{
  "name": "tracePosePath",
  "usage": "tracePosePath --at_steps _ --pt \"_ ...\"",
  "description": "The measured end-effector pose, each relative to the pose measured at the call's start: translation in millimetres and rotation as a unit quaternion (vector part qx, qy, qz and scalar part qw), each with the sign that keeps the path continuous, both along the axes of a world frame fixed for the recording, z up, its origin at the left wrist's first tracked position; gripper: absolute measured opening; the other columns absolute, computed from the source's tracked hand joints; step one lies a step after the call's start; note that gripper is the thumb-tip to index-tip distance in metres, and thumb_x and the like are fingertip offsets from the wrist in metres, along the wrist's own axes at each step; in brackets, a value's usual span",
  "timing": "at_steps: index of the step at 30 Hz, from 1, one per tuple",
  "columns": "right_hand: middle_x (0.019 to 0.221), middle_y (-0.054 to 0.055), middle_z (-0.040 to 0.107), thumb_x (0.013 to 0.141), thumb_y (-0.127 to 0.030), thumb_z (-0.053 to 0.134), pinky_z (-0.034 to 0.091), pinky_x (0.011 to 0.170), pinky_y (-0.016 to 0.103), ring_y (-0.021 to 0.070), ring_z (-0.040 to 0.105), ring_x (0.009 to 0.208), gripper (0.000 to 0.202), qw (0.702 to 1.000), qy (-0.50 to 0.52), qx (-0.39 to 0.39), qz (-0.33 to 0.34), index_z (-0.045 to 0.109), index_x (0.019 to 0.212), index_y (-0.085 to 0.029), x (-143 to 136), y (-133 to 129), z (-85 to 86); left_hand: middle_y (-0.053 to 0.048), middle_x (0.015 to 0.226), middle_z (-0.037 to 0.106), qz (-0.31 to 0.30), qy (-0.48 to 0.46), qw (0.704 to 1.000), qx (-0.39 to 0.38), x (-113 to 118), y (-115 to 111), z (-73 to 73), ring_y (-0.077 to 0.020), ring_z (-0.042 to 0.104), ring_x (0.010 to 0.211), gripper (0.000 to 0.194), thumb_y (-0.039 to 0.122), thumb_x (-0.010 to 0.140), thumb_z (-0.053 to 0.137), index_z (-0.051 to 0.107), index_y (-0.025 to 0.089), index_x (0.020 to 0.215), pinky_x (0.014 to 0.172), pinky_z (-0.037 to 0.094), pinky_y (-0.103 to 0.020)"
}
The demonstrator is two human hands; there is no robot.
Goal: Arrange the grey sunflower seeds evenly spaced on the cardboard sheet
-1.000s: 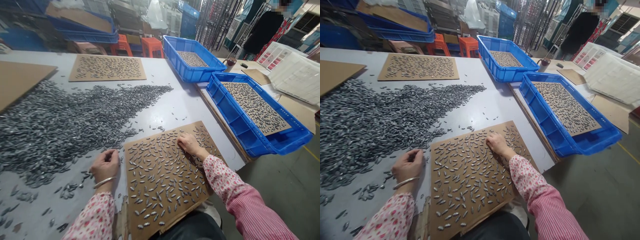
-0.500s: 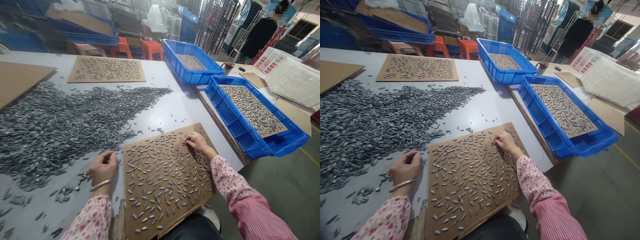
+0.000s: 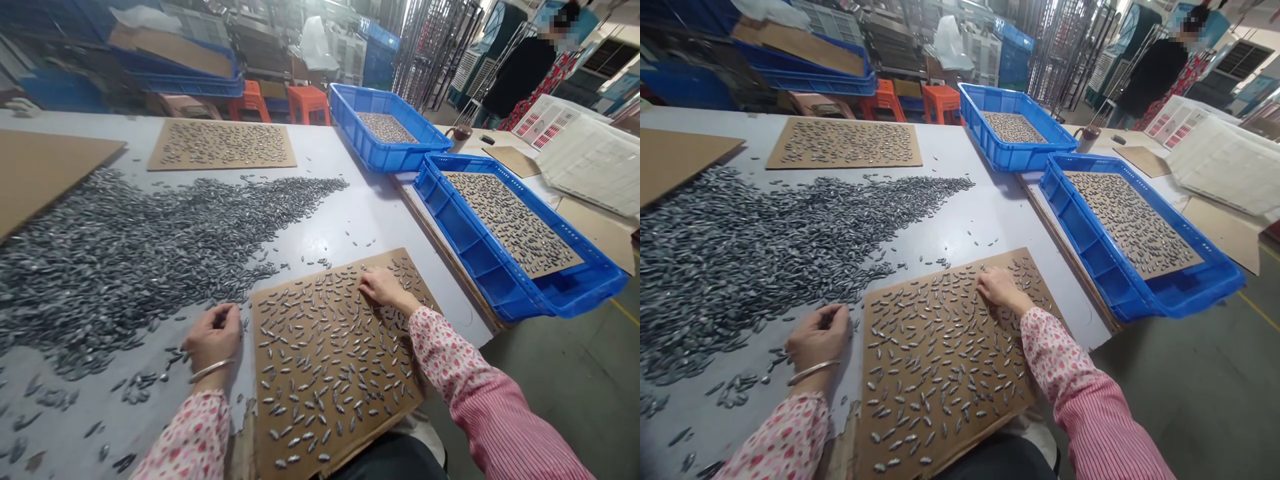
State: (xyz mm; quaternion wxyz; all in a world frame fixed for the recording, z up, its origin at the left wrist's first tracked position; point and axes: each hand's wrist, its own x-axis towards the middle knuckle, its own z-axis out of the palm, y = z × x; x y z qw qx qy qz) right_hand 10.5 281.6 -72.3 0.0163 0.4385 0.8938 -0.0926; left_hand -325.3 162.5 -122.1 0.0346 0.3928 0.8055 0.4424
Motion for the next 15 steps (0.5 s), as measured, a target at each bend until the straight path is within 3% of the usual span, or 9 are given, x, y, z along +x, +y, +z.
tracePosePath --at_steps 7,15 --pt "0.090 0.005 0.059 0.090 -0.026 0.053 0.034 0.073 0.026 0.0165 0.051 0.087 0.013 1.000 0.016 0.003 -0.013 0.063 0.088 -0.019 -4.9 1.9 2.5 -0.003 0.071 0.061 -0.004 0.005 1.000 0.002 0.3 -0.4 1.0 -0.0131 0.053 0.062 0.030 0.039 0.074 0.055 0.068 0.014 0.084 0.067 0.046 -0.027" --pt "0.090 0.006 0.059 0.090 -0.025 0.053 0.035 0.071 0.026 0.0163 0.050 0.085 0.014 0.997 0.041 0.005 0.068 0.064 0.087 -0.017 -6.7 3.3 4.4 -0.003 0.074 0.062 -0.006 -0.004 1.000 -0.006 3.8 -1.2 6.5 -0.0143 0.053 0.064 0.027 0.039 0.076 0.054 0.066 0.017 0.084 0.070 0.047 -0.029"
